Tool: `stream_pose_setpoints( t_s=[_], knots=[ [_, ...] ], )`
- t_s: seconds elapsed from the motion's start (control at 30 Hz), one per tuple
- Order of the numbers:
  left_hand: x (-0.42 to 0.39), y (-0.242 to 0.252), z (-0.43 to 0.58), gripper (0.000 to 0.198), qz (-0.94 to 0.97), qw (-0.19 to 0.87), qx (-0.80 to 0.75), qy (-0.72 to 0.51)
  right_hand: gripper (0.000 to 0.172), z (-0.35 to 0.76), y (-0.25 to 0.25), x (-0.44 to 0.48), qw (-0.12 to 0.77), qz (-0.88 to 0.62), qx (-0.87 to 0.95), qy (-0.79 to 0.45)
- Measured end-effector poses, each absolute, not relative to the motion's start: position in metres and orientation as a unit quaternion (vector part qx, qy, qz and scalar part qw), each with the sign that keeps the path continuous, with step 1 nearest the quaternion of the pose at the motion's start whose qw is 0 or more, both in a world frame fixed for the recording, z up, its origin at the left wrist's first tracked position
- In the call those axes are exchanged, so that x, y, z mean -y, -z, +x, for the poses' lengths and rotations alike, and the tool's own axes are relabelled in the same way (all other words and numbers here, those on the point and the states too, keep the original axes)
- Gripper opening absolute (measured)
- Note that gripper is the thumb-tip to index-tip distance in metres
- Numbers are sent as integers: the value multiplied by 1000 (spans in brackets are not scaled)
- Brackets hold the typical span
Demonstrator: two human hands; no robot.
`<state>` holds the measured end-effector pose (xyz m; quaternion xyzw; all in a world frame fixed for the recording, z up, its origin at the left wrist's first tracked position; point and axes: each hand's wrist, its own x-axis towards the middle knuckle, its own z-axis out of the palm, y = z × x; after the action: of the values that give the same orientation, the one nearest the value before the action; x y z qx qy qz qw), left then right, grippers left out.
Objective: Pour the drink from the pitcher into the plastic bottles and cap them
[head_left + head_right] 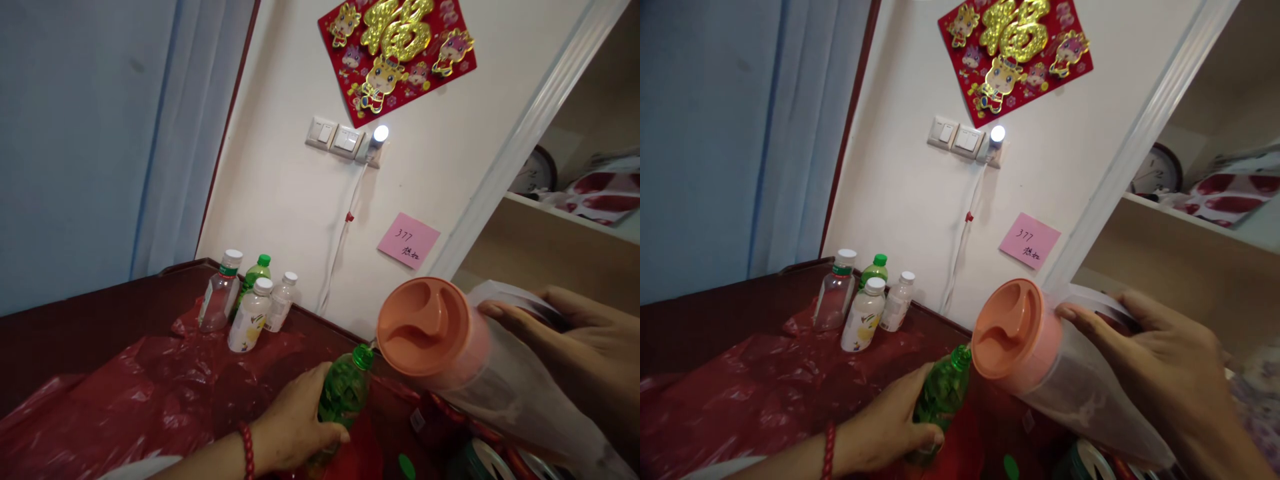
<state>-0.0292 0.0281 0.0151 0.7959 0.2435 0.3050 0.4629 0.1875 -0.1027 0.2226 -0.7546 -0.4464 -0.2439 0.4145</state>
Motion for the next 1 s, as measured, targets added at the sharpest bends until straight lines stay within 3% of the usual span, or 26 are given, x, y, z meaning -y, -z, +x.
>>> stream_pose_setpoints(
  t_s=[1.0],
  knots=[
    [-26,-16,-30,60,790,475,-242,-302,51,181,-225,105,416,-764,430,240]
  ],
)
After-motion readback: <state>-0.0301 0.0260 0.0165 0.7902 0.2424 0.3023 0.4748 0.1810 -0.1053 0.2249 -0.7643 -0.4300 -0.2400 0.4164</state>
